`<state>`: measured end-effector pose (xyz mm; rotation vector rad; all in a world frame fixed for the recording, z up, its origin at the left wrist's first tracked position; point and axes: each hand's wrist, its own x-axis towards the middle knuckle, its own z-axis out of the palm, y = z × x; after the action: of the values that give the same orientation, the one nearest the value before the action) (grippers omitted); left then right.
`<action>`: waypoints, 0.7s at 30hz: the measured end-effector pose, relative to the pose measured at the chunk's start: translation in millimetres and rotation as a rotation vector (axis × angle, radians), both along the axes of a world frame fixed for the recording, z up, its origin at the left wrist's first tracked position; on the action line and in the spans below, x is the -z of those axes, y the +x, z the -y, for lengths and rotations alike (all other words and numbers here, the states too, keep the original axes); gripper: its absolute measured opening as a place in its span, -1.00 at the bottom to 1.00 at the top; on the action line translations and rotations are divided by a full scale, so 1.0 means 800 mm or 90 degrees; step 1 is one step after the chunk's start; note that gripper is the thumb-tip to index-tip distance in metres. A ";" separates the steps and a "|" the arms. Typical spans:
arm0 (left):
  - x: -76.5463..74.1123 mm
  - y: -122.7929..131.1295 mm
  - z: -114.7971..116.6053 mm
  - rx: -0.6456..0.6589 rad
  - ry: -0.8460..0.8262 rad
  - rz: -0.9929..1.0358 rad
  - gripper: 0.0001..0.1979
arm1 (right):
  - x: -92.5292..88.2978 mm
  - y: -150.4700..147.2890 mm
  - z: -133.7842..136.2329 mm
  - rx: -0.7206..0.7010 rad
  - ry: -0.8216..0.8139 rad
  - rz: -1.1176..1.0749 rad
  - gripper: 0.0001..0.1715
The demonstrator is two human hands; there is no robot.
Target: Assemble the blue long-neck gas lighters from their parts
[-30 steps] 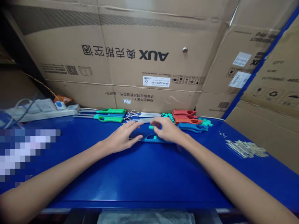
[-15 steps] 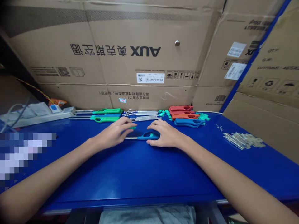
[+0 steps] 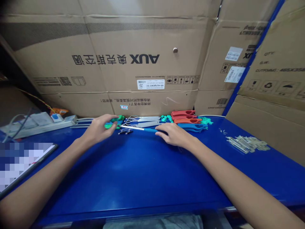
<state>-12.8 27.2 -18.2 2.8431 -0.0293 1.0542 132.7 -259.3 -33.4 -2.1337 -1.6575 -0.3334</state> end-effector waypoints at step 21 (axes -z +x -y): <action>0.014 0.008 -0.004 0.143 0.003 -0.175 -0.71 | 0.004 0.004 0.002 0.005 0.002 0.004 -0.70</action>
<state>-6.5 30.8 -29.6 2.8757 -0.3182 0.6159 135.7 -261.3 -36.7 -2.1398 -1.6514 -0.3446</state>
